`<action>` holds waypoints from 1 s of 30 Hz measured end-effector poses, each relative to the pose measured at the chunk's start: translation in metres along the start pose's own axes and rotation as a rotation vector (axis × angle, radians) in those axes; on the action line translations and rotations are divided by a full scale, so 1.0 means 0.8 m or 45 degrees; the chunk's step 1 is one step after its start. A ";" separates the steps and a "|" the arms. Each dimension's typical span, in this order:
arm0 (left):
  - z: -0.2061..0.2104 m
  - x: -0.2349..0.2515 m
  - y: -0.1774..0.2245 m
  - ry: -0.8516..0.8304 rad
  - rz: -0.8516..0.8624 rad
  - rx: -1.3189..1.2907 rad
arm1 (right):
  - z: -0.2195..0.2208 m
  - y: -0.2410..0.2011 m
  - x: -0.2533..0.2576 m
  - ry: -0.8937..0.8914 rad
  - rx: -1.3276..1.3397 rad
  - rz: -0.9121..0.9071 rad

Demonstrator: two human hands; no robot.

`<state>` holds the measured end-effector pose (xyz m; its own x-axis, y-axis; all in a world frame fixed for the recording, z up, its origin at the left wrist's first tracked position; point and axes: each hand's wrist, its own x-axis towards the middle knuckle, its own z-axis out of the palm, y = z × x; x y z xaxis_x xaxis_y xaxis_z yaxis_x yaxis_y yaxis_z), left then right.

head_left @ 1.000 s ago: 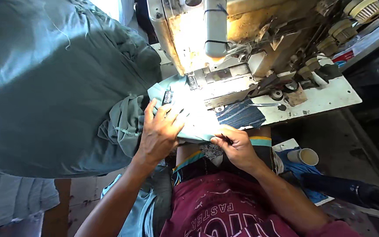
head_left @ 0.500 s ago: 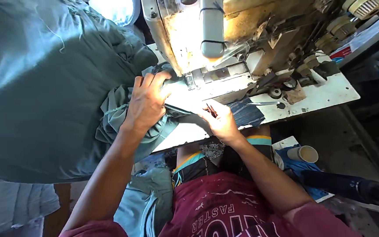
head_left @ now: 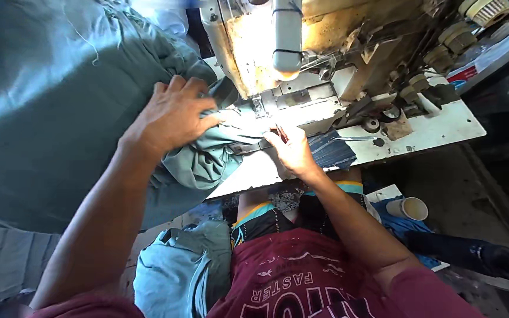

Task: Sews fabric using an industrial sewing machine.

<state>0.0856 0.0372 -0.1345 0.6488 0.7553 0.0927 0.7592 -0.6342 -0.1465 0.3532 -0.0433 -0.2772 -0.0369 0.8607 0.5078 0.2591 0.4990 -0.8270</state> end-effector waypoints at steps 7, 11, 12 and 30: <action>-0.061 -0.053 -0.005 0.242 0.160 -0.277 | -0.016 -0.001 0.007 -0.116 -0.022 -0.012; -0.052 -0.081 0.073 0.338 0.437 -0.875 | -0.034 -0.039 0.014 -0.425 0.160 -0.145; -0.040 -0.084 0.091 0.307 0.474 -0.929 | -0.037 -0.050 0.011 -0.516 0.198 -0.213; 0.071 -0.067 0.130 0.329 0.105 -0.014 | -0.052 -0.038 -0.099 -0.252 0.125 -0.071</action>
<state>0.1268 -0.0604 -0.2104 0.6993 0.6344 0.3294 0.7026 -0.6948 -0.1535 0.3886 -0.1307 -0.2819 -0.2398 0.8298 0.5038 0.1568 0.5453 -0.8234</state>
